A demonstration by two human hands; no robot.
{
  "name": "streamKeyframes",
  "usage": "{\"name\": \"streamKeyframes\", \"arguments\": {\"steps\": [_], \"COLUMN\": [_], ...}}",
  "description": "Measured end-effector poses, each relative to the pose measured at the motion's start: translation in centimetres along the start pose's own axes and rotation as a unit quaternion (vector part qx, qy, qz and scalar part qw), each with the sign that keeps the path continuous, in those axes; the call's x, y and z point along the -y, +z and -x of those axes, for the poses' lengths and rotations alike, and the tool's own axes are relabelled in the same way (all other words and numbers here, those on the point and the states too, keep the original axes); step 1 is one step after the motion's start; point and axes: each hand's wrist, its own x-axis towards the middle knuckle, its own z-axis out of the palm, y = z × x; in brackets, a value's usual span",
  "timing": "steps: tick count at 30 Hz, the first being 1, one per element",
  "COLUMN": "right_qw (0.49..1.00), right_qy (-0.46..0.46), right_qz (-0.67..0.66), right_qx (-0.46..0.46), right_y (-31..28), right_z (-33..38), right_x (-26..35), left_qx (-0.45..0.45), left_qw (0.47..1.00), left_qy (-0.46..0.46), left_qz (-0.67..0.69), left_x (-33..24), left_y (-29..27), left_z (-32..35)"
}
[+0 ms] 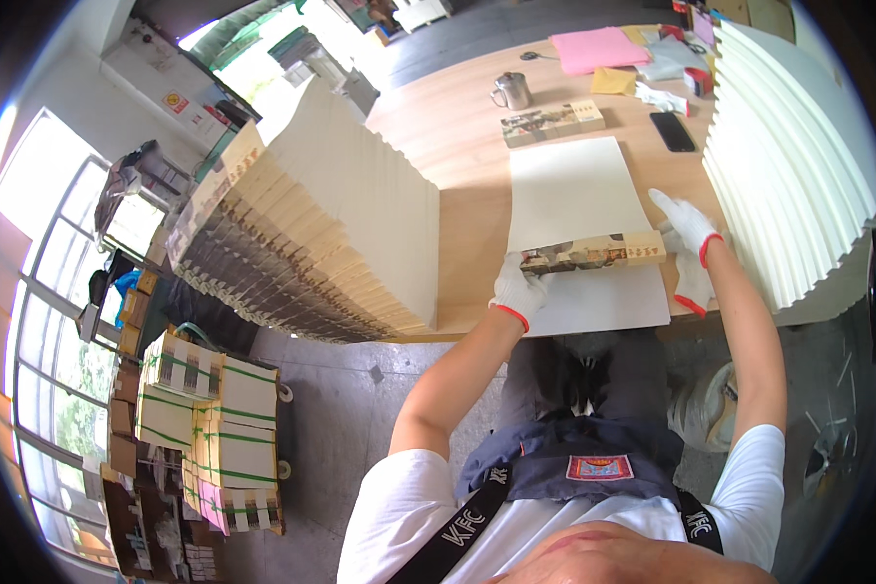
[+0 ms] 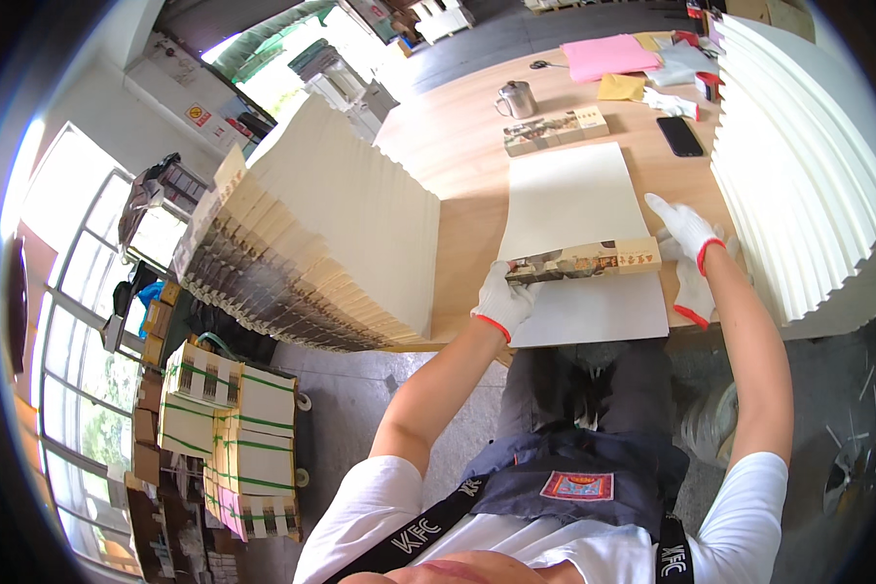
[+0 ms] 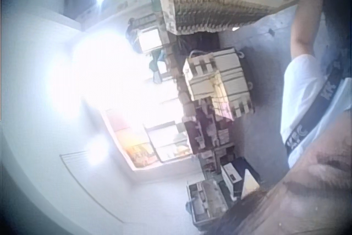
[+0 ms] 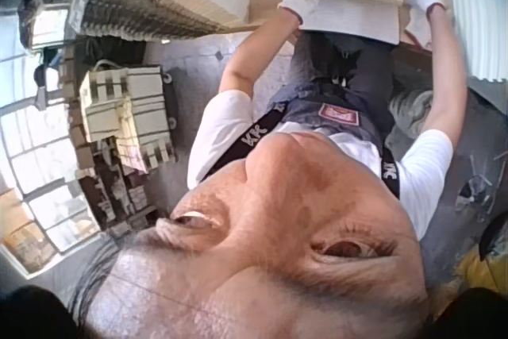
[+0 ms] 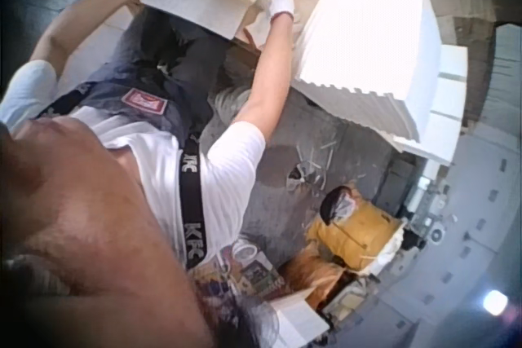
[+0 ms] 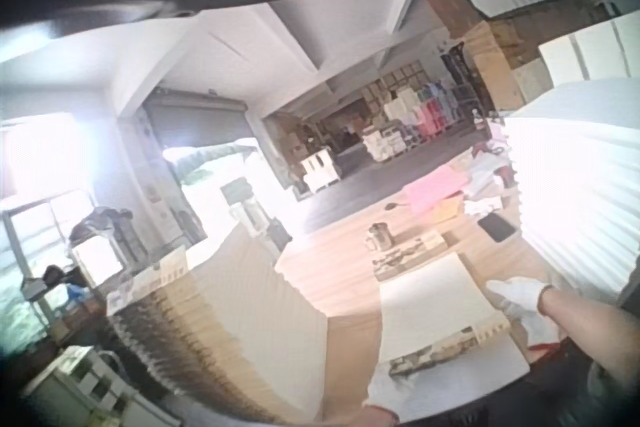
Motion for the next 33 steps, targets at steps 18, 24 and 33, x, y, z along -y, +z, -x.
{"name": "streamKeyframes", "arguments": {"steps": [18,24,33], "right_qw": [0.847,0.738,0.795], "right_qy": [-0.254,-0.501,-0.543], "right_qz": [-0.444,-0.420,-0.206], "right_qx": [0.145,0.165,0.177], "right_y": [7.4,12.3,22.8], "right_z": [3.3,8.7,9.3], "right_x": [6.0,23.4,44.4], "left_qx": [0.187,0.280,0.081], "left_qw": [0.892,0.690,0.701], "left_qy": [0.286,0.536,0.594], "left_qz": [-0.295,-0.397,-0.386], "left_x": [-11.8,-24.0,-47.3], "left_y": [8.7,8.3,9.4], "left_z": [19.8,28.7,29.5]}}
